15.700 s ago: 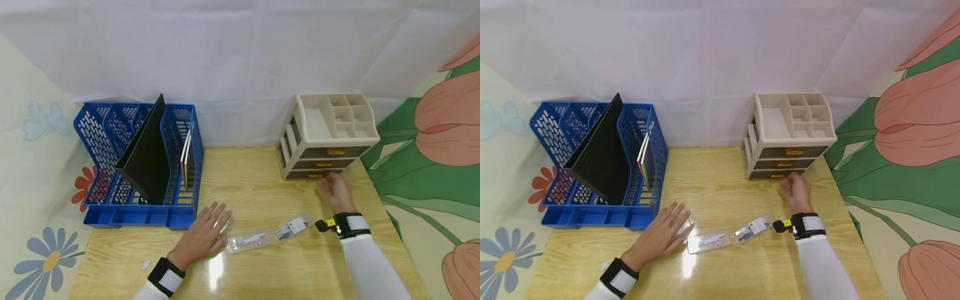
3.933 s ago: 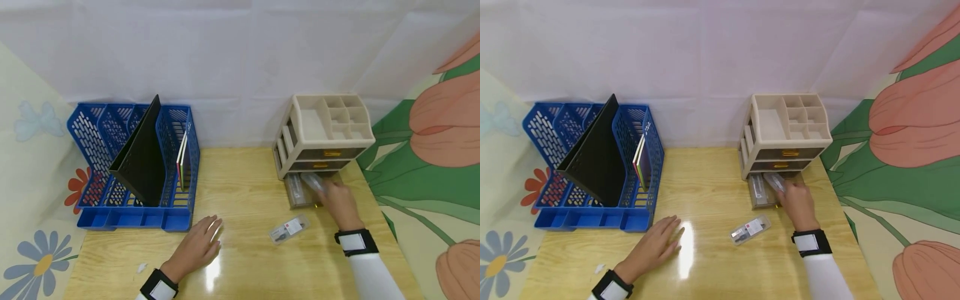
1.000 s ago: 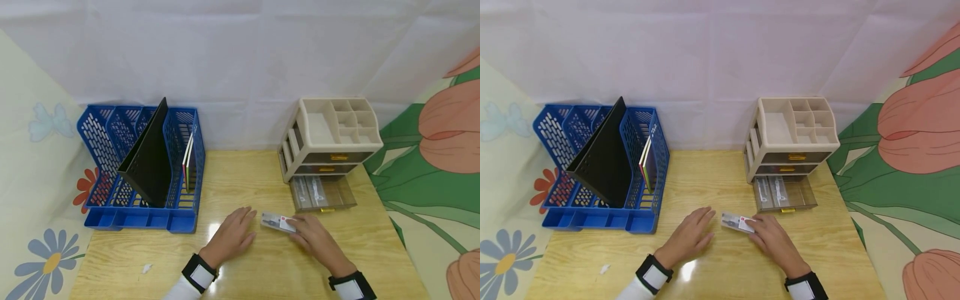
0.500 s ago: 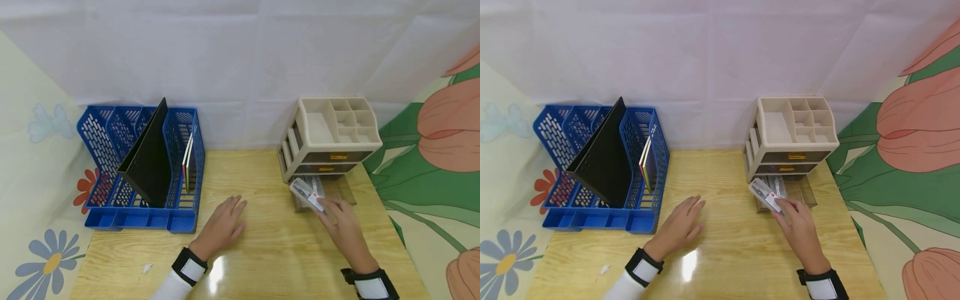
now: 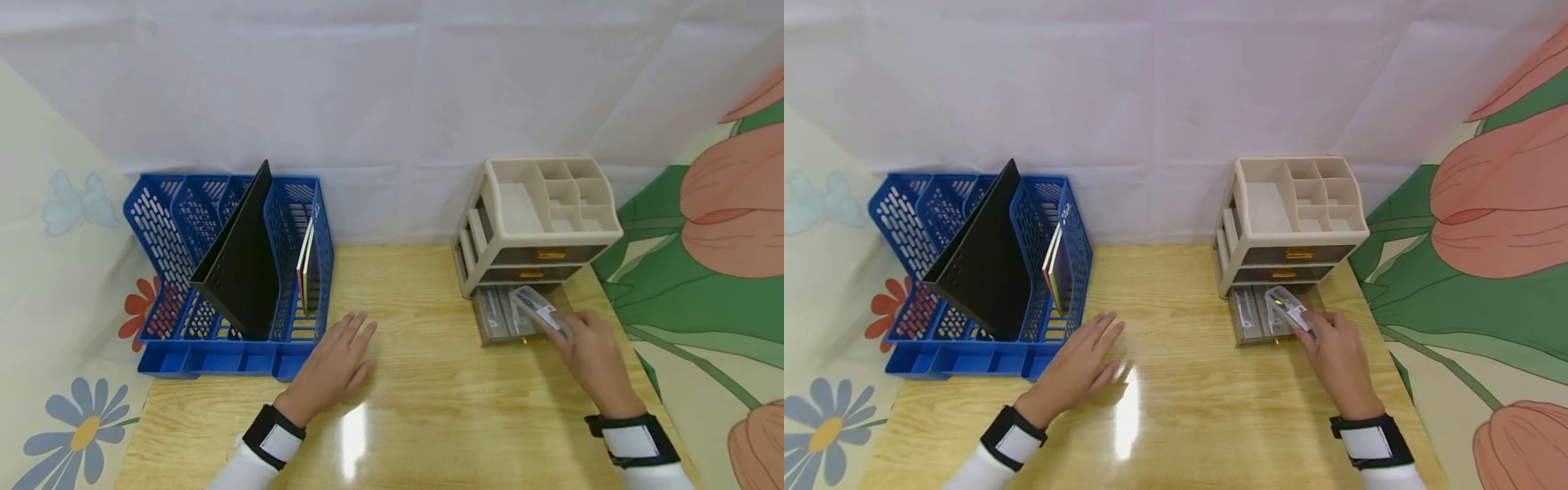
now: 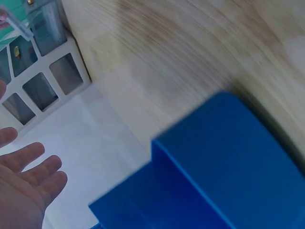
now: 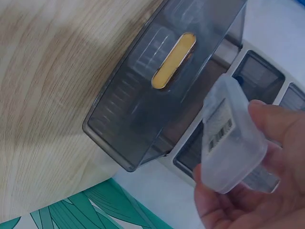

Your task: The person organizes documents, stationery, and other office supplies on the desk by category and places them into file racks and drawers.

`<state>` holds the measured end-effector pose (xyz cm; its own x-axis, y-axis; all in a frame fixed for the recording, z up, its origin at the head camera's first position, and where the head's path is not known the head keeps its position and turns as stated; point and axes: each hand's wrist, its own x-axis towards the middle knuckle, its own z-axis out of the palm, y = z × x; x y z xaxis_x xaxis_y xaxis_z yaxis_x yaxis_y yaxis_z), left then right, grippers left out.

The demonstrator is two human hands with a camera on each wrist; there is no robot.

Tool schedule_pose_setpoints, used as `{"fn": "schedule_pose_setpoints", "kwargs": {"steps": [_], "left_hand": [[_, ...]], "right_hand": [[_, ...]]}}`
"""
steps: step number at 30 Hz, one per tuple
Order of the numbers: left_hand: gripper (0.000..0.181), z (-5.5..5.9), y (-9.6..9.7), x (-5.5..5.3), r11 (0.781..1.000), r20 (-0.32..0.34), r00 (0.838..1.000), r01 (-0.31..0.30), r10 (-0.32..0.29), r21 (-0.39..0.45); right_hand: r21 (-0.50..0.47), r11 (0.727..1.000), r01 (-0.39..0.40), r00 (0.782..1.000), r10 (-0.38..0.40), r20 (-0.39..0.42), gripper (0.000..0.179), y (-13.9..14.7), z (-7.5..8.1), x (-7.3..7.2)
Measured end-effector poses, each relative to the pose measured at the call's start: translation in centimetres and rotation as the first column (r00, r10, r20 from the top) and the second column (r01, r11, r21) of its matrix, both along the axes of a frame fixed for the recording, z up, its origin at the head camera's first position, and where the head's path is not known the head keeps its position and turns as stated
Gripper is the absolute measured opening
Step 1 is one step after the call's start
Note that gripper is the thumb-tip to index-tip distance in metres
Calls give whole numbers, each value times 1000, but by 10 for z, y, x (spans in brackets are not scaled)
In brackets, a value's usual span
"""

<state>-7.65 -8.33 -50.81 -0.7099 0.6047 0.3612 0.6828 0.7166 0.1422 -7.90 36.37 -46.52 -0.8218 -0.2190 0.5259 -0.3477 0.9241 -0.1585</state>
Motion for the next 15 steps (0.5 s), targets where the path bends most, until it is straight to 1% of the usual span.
{"fn": "schedule_pose_setpoints", "kwargs": {"steps": [3,6,9,15], "left_hand": [[65,2,-6,0,1000,-15,1000,12,-12,-8],[68,1,-9,0,1000,-39,999,29,-30,-10],[67,0,-11,1,999,-56,998,42,-43,-21],[65,0,-14,5,998,-31,998,55,-56,-27]], "right_hand": [[28,999,26,999,-27,32,35,4,-2,-6],[47,997,54,997,-57,58,33,7,-5,-13],[63,994,85,994,-89,61,30,8,-10,-20],[80,982,171,983,-176,58,27,8,-23,-33]]}}
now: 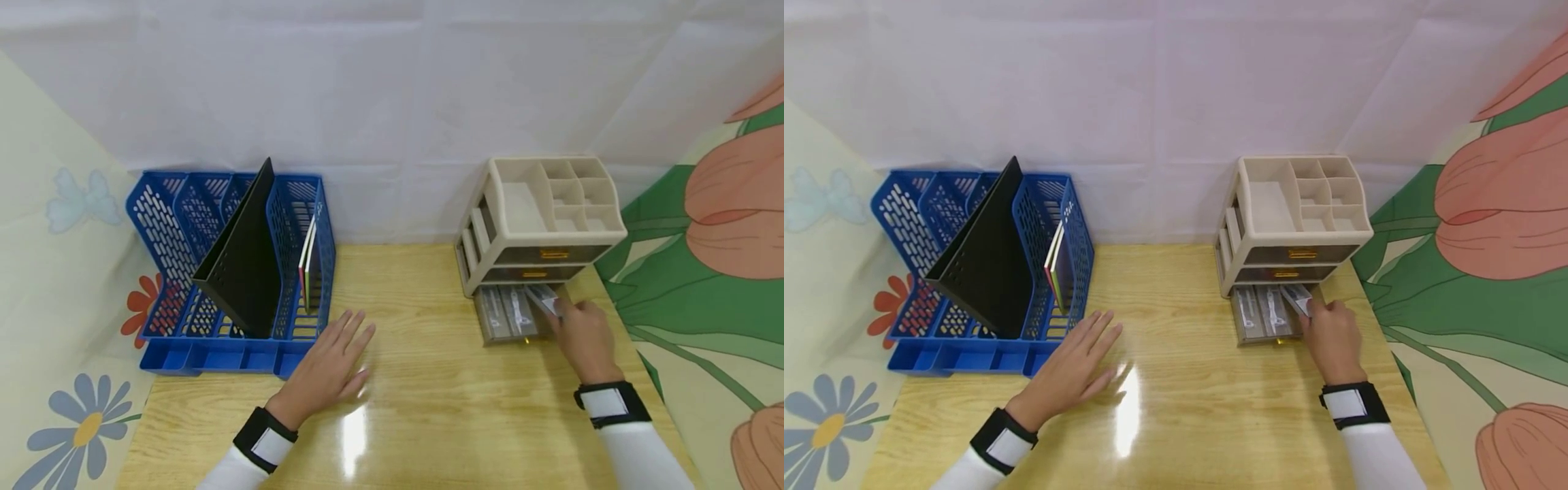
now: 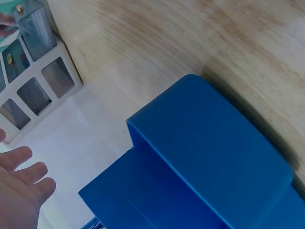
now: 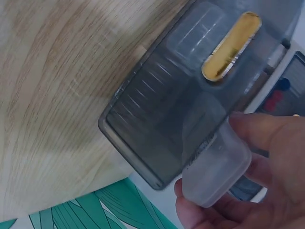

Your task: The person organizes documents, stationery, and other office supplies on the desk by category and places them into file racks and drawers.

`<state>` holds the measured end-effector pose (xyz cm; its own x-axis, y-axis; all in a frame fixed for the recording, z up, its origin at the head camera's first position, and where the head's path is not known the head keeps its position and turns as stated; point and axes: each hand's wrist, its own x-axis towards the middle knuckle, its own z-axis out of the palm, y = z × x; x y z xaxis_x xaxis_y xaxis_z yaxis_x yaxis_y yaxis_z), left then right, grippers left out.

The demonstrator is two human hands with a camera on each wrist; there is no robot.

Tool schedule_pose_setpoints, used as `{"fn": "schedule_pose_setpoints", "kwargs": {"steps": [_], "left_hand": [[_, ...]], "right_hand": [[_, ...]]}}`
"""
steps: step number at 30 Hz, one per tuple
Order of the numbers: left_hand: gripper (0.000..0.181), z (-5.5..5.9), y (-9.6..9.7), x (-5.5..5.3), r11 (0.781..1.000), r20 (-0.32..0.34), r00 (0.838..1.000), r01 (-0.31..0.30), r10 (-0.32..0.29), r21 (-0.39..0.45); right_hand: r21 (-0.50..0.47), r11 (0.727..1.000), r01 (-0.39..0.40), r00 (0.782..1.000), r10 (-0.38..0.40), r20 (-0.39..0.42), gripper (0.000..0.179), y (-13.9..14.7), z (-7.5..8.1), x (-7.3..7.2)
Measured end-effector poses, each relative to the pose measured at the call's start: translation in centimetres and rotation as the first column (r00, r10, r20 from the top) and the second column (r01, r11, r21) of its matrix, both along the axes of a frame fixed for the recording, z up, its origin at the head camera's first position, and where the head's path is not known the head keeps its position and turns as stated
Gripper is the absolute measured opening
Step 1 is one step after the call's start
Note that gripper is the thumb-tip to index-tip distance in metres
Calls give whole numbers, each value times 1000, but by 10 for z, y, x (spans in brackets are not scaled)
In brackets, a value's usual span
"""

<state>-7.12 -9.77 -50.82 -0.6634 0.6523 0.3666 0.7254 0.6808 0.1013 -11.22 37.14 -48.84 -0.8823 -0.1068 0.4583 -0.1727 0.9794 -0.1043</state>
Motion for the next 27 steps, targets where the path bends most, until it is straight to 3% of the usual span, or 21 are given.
{"fn": "schedule_pose_setpoints", "kwargs": {"steps": [6,10,12,16,22,25,27], "left_hand": [[65,-3,-3,3,1000,-1,1000,8,-8,11],[64,-5,-4,5,1000,-14,1000,13,-13,22],[64,-6,-4,6,1000,-14,1000,10,-10,21],[62,-8,-5,8,1000,-7,1000,1,-1,15],[61,-11,-4,10,1000,15,1000,-5,5,13],[61,-12,-4,10,1000,17,1000,-11,11,12],[61,-13,-4,10,1000,17,1000,-15,15,5]], "right_hand": [[36,997,63,998,-64,15,28,-6,-10,-12],[41,993,115,987,-119,109,29,-12,-13,-16],[51,988,145,965,-152,211,31,-14,-12,-18],[71,984,164,886,-179,428,33,-14,-10,-24],[22,981,191,782,-166,602,33,-8,-8,-31],[-7,984,179,773,-137,619,33,-6,-10,-33],[-21,987,162,783,-115,612,33,-5,-10,-34]]}}
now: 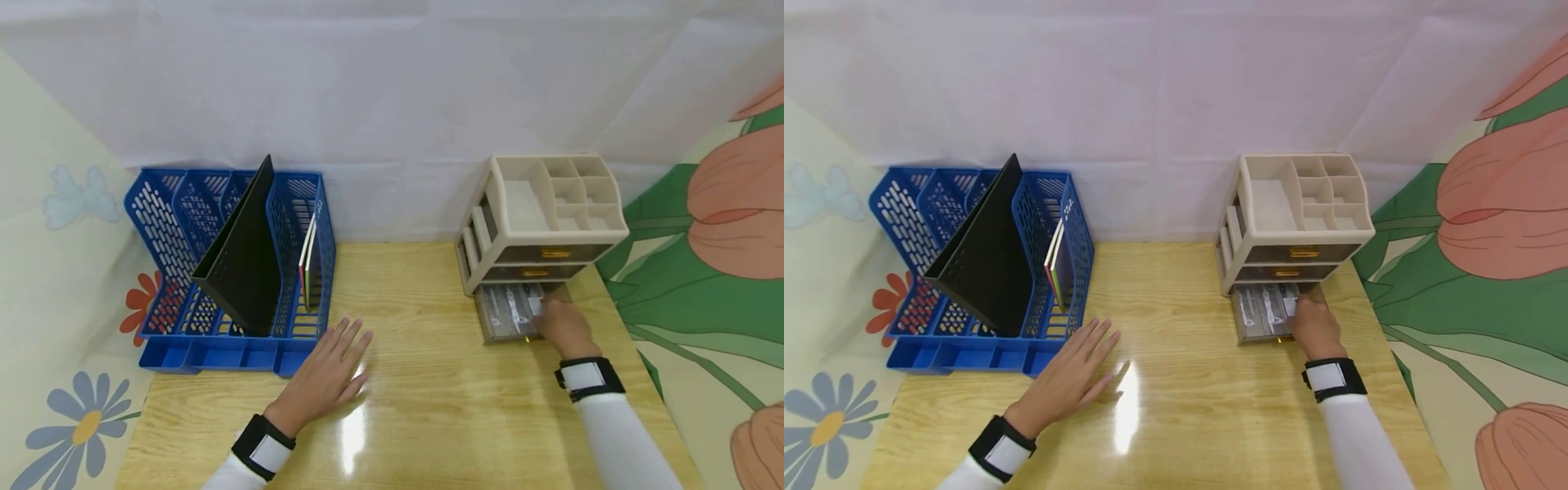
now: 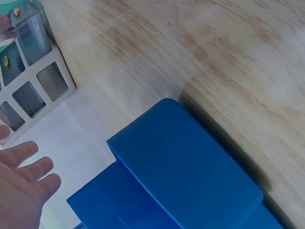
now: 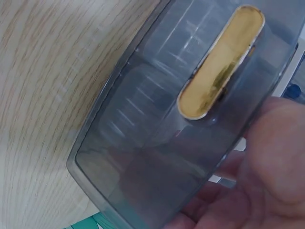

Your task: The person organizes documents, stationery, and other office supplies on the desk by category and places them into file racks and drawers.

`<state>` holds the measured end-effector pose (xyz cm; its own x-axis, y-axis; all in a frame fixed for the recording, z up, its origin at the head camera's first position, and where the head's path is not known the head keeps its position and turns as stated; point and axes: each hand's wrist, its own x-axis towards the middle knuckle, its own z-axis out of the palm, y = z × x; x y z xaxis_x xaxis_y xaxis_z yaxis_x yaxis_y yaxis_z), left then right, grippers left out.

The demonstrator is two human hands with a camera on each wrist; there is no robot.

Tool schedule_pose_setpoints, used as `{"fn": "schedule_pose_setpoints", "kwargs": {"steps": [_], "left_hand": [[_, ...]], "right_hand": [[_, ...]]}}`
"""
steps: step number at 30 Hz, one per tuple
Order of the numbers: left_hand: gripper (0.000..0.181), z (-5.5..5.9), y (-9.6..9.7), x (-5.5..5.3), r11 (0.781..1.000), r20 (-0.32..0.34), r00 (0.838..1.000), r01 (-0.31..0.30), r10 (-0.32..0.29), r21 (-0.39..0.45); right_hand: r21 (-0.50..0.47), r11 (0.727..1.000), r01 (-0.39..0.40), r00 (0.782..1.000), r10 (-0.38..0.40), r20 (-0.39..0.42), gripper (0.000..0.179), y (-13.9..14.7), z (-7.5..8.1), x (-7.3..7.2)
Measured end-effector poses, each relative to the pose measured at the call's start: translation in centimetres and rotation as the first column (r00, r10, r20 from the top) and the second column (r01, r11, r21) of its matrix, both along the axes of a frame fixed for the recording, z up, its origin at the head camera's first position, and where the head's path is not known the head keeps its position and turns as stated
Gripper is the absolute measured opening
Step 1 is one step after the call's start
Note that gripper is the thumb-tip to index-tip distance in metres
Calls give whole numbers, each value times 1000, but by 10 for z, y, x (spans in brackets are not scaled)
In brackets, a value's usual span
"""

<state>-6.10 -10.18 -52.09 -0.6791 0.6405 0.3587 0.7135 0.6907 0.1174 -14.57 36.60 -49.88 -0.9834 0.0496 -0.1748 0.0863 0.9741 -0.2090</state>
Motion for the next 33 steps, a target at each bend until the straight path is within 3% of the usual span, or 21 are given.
{"fn": "schedule_pose_setpoints", "kwargs": {"steps": [4,6,8,11,12,15,16,18,20,21,22,24,26,28,30,31,33], "left_hand": [[62,0,0,0,1000,5,1000,-9,9,-15],[65,-1,0,0,1000,-2,1000,-10,10,0],[65,-1,0,0,1000,-14,1000,-17,17,16],[62,-2,1,-1,998,-44,998,-31,33,47],[61,-3,1,-1,998,-51,998,-36,39,56],[61,-5,2,-1,997,-72,996,-52,56,54],[61,-6,2,0,997,-78,995,-53,56,52],[61,-7,3,0,997,-86,995,-46,51,54],[61,-8,3,1,998,-93,994,-46,50,43],[61,-8,4,2,998,-96,994,-42,46,47],[61,-9,4,2,998,-99,994,-41,46,48],[62,-10,4,3,998,-101,994,-42,47,48],[62,-11,4,4,998,-95,994,-42,47,48],[61,-12,4,5,998,-88,995,-38,42,54],[64,-12,4,5,998,-80,996,-35,39,52],[67,-13,4,5,998,-78,996,-33,37,55],[73,-14,4,7,998,-75,997,-24,28,60]], "right_hand": [[-13,999,-35,998,34,-59,28,-1,2,4],[-14,999,-47,988,44,-151,26,-3,4,10],[-15,997,-73,954,66,-291,24,-7,6,17],[-72,993,-95,873,48,-485,23,-14,7,30],[-112,989,-95,851,23,-524,23,-16,7,34],[-283,959,-14,825,-149,-545,30,-26,6,52],[-354,934,37,811,-235,-536,31,-28,4,59],[-470,871,146,758,-404,-512,31,-33,-1,70],[-597,765,241,689,-568,-450,27,-36,-6,77],[-673,688,271,661,-642,-390,23,-37,-8,81],[-756,590,283,635,-706,-313,21,-38,-11,83],[-885,365,288,624,-773,-115,22,-38,-14,87],[-957,88,278,628,-770,112,29,-37,-16,91],[-956,-147,255,658,-698,283,39,-35,-17,95],[-920,-327,216,696,-609,380,32,-32,-19,97],[-895,-403,192,722,-560,407,24,-31,-20,98],[-852,-500,154,781,-466,416,12,-28,-23,98]]}}
